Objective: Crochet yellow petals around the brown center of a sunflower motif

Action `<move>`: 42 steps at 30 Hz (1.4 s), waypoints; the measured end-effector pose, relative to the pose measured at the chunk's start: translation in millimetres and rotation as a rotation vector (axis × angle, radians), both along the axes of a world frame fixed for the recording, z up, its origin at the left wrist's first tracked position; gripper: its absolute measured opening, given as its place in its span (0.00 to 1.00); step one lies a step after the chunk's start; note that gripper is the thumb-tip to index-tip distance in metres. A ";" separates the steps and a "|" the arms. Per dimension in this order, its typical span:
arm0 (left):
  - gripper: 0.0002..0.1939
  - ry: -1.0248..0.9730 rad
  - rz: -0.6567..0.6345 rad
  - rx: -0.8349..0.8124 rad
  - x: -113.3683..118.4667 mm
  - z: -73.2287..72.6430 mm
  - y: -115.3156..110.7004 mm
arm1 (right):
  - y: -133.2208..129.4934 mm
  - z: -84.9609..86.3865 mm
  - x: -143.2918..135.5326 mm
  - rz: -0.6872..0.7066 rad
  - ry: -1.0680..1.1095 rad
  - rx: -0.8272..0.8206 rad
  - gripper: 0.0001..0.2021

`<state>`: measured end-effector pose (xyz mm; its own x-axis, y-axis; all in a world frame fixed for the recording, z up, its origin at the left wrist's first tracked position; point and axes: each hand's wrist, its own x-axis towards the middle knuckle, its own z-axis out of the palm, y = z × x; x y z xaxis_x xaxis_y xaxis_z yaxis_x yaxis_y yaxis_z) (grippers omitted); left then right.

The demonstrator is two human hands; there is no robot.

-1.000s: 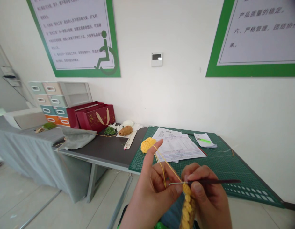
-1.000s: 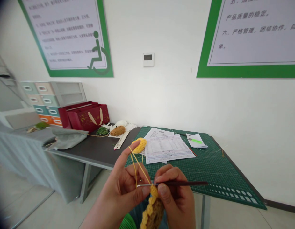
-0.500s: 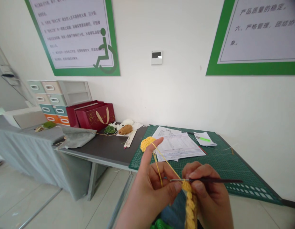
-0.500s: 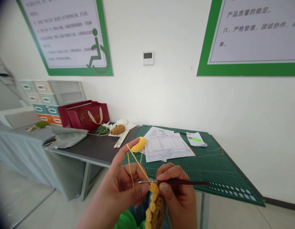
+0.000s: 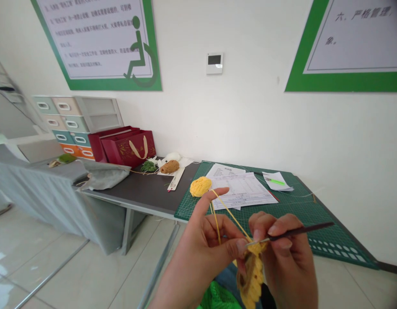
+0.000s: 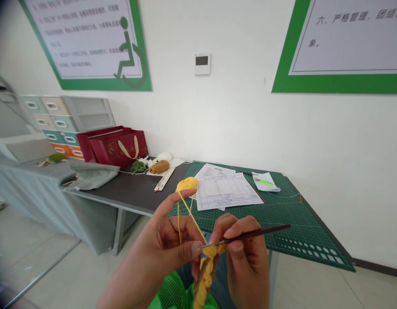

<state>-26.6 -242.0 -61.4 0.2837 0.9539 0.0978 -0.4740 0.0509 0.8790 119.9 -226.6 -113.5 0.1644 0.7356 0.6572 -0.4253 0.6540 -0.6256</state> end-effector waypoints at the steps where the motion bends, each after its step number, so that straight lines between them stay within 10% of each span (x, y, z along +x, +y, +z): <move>1: 0.48 0.001 -0.001 -0.003 0.0 0.9 -0.3 | 0.3 0.5 1.5 -0.013 -0.015 0.016 0.06; 27: 0.41 -0.022 0.009 0.010 1.6 -1.7 -0.5 | -8.5 1.3 31.6 -0.542 -0.448 0.430 0.03; 42: 0.36 0.006 0.002 0.006 4.4 1.1 -4.5 | -12.4 12.0 12.7 -0.350 -0.205 0.256 0.04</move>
<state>-22.2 -246.4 -60.3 0.2822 0.9539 0.1022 -0.4686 0.0441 0.8823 132.6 -239.0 -101.5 0.2218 0.4698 0.8545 -0.0370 0.8797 -0.4741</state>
